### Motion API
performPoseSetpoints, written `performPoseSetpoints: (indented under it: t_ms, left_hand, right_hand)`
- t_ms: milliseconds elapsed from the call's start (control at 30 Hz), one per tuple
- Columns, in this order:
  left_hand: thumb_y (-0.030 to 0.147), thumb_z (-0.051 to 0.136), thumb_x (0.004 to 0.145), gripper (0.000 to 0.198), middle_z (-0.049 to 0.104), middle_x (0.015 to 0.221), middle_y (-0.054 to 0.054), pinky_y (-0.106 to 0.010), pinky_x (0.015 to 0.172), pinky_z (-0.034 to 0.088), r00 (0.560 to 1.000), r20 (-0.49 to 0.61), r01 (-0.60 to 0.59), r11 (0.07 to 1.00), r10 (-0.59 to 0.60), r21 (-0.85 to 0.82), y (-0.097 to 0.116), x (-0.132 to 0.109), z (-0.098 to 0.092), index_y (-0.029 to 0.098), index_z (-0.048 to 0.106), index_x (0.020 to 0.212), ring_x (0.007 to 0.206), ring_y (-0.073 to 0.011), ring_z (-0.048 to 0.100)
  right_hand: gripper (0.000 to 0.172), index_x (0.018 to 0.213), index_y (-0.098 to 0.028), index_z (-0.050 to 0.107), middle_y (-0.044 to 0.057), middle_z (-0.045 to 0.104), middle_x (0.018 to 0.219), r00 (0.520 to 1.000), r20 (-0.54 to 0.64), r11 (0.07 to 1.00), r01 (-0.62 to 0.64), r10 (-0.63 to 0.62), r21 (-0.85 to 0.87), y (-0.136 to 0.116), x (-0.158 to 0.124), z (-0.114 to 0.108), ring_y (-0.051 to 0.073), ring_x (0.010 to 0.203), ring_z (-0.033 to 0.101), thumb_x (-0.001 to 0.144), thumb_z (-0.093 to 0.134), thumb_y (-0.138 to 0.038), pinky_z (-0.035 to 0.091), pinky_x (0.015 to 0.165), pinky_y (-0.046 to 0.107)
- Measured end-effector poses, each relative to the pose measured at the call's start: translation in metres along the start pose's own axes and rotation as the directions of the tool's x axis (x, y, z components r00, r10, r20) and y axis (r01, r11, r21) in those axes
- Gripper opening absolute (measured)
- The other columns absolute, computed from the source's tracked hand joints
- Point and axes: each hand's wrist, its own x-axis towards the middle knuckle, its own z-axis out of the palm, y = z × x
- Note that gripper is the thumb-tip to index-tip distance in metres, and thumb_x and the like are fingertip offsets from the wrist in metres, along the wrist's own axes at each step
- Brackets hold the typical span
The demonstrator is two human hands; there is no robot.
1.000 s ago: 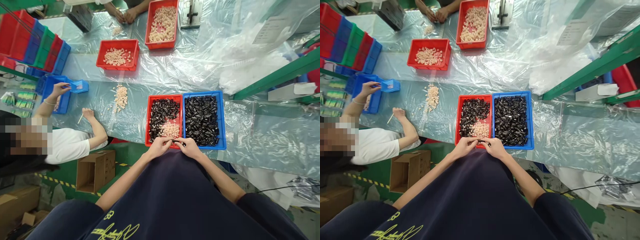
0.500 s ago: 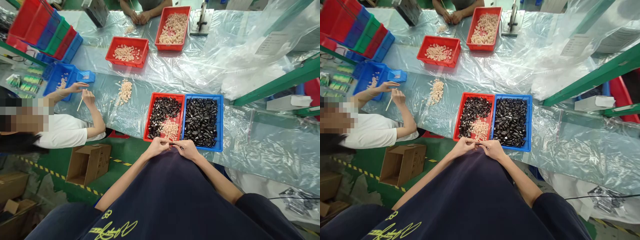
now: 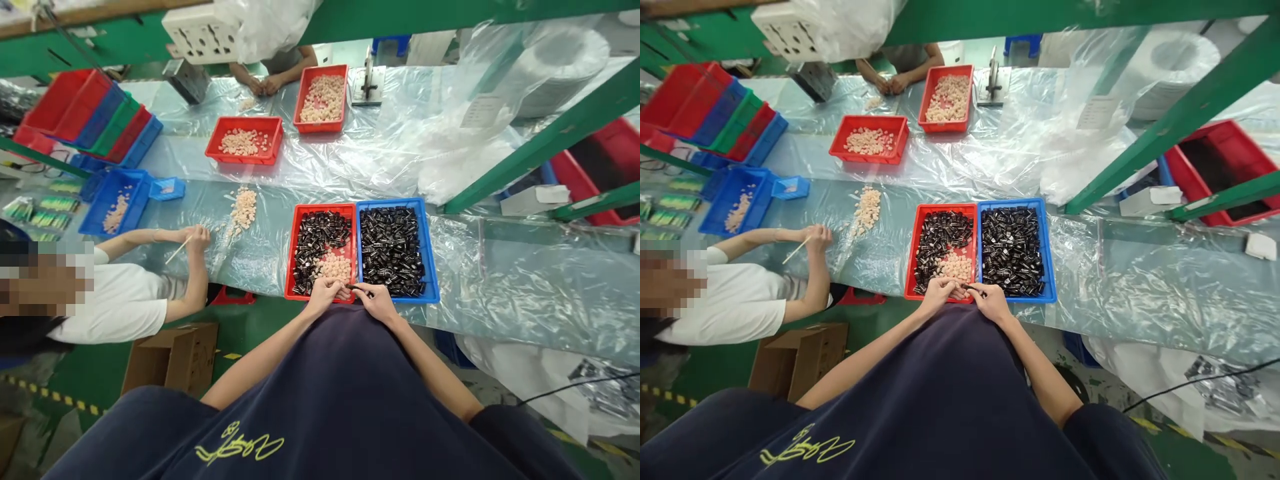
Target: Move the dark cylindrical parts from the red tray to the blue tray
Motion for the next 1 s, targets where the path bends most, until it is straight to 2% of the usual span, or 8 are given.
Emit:
performPoseSetpoints:
  t_ms: [200, 300, 367, 467, 567, 767, 900, 1000]
  left_hand:
    - [0.021, 0.050, 0.085, 0.035, 0.076, 0.087, -0.010, -0.032, 0.071, 0.059, 0.997, -0.029, -0.069, 0.980, 0.076, 0.187, -0.004, 0.010, 0.000, 0.007, 0.066, 0.113, 0.070, -0.0178, 0.072]
    - [0.019, 0.055, 0.083, 0.036, 0.074, 0.098, -0.010, -0.032, 0.078, 0.056, 0.987, -0.055, -0.128, 0.946, 0.151, 0.298, -0.002, 0.008, 0.000, 0.012, 0.065, 0.116, 0.080, -0.0183, 0.070]
    - [0.019, 0.056, 0.082, 0.031, 0.073, 0.102, -0.009, -0.031, 0.080, 0.054, 0.980, -0.033, -0.172, 0.923, 0.194, 0.343, 0.003, 0.003, 0.001, 0.015, 0.068, 0.110, 0.083, -0.0183, 0.068]
    - [0.020, 0.058, 0.082, 0.027, 0.072, 0.102, -0.007, -0.028, 0.077, 0.052, 0.970, 0.011, -0.231, 0.902, 0.244, 0.365, 0.013, -0.007, 0.005, 0.018, 0.070, 0.106, 0.082, -0.0170, 0.066]
    - [0.022, 0.059, 0.082, 0.021, 0.073, 0.091, -0.004, -0.027, 0.076, 0.050, 0.963, 0.020, -0.257, 0.896, 0.268, 0.362, 0.024, -0.014, 0.011, 0.019, 0.073, 0.097, 0.077, -0.0160, 0.063]
    - [0.028, 0.056, 0.084, 0.020, 0.071, 0.073, -0.002, -0.024, 0.064, 0.049, 0.973, -0.025, -0.214, 0.939, 0.229, 0.268, 0.028, -0.022, 0.017, 0.016, 0.073, 0.083, 0.065, -0.0144, 0.062]
    - [0.034, 0.048, 0.089, 0.034, 0.070, 0.067, -0.005, -0.023, 0.054, 0.050, 0.986, -0.023, -0.158, 0.974, 0.164, 0.161, 0.022, -0.026, 0.018, 0.012, 0.070, 0.079, 0.056, -0.0141, 0.062]
    - [0.036, 0.042, 0.091, 0.039, 0.072, 0.074, -0.009, -0.026, 0.058, 0.053, 0.991, -0.039, -0.125, 0.984, 0.130, 0.124, 0.020, -0.024, 0.016, 0.008, 0.069, 0.089, 0.058, -0.0155, 0.064]
  right_hand:
    - [0.039, 0.093, -0.019, 0.073, 0.001, 0.063, 0.060, 0.941, -0.244, 0.963, -0.190, 0.234, 0.190, 0.019, 0.000, -0.032, 0.017, 0.055, 0.053, 0.070, 0.071, -0.051, 0.044, 0.060, 0.030]
    - [0.057, 0.110, -0.017, 0.065, -0.006, 0.050, 0.052, 0.917, -0.226, 0.903, -0.235, 0.329, 0.360, 0.022, -0.003, -0.049, 0.013, 0.044, 0.041, 0.073, 0.067, -0.060, 0.039, 0.047, 0.027]
    - [0.057, 0.111, -0.018, 0.064, -0.007, 0.043, 0.051, 0.921, -0.149, 0.845, -0.253, 0.359, 0.471, 0.019, -0.004, -0.052, 0.011, 0.039, 0.036, 0.081, 0.054, -0.066, 0.036, 0.040, 0.026]
    - [0.044, 0.106, -0.022, 0.064, -0.004, 0.051, 0.056, 0.931, -0.030, 0.757, -0.277, 0.364, 0.592, 0.012, -0.001, -0.041, 0.013, 0.044, 0.048, 0.081, 0.059, -0.059, 0.044, 0.043, 0.026]
    - [0.032, 0.101, -0.025, 0.063, 0.003, 0.069, 0.079, 0.935, 0.051, 0.690, -0.296, 0.352, 0.660, 0.004, 0.008, -0.019, 0.019, 0.071, 0.067, 0.079, 0.064, -0.049, 0.056, 0.063, 0.034]
    - [0.037, 0.111, -0.027, 0.062, 0.007, 0.065, 0.129, 0.951, 0.154, 0.653, -0.297, 0.268, 0.697, -0.021, 0.019, 0.014, 0.025, 0.111, 0.064, 0.084, 0.058, -0.053, 0.057, 0.080, 0.038]
    - [0.049, 0.119, -0.025, 0.060, 0.010, 0.066, 0.125, 0.964, 0.185, 0.733, -0.267, 0.193, 0.626, -0.029, 0.018, 0.019, 0.024, 0.096, 0.067, 0.086, 0.053, -0.061, 0.057, 0.066, 0.033]
    - [0.052, 0.110, -0.022, 0.063, 0.009, 0.071, 0.107, 0.975, 0.181, 0.835, -0.205, 0.128, 0.511, -0.024, 0.016, 0.019, 0.020, 0.077, 0.065, 0.086, 0.048, -0.066, 0.053, 0.061, 0.030]
